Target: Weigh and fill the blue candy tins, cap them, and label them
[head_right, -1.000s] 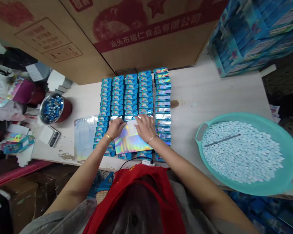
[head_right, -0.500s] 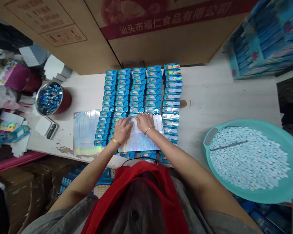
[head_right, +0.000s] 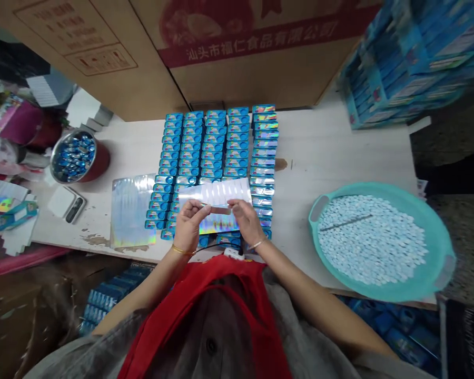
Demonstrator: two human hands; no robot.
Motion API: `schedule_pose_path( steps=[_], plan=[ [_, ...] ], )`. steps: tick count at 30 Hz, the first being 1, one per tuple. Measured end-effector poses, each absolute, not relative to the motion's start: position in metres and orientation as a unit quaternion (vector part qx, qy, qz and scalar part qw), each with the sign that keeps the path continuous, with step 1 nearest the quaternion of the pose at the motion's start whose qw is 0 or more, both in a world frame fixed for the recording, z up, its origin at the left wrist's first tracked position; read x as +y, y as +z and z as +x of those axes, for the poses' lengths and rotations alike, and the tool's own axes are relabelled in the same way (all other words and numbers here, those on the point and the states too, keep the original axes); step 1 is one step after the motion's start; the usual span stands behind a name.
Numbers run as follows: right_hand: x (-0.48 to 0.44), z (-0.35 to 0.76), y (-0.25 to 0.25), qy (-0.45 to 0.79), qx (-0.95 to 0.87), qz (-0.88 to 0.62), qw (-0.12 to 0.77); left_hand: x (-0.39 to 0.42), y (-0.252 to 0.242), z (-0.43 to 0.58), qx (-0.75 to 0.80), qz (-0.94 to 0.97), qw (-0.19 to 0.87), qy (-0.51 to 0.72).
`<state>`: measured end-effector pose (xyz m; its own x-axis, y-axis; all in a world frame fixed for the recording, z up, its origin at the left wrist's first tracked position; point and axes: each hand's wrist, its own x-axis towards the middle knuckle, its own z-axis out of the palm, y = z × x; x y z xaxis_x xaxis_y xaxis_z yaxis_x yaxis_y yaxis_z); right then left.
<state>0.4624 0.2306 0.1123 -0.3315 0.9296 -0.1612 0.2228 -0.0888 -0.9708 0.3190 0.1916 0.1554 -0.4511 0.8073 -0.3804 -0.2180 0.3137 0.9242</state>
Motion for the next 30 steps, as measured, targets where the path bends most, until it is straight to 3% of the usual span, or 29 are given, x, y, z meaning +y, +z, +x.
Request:
schedule_pose_path(
  steps=[3,9,13,21,30],
  plan=[
    [0.201,0.496,0.116,0.607,-0.508,-0.524,0.315,0.188,0.145,0.347,0.642,0.216,0.531,0.509],
    [0.180,0.556,0.101,0.558,-0.502,-0.581,0.315,0.173,0.109,0.390,0.626,0.300,0.573,0.436],
    [0.176,0.576,0.081,0.484,-0.556,-0.615,0.281,0.171,0.090,0.402,0.660,0.406,0.507,0.377],
    [0.173,0.590,0.053,0.406,-0.612,-0.633,0.248,0.174,0.082,0.419,0.731,0.590,0.311,0.145],
    [0.175,0.590,0.043,0.375,-0.642,-0.635,0.211,0.175,0.079,0.427,0.734,0.630,0.245,0.072]
  ],
)
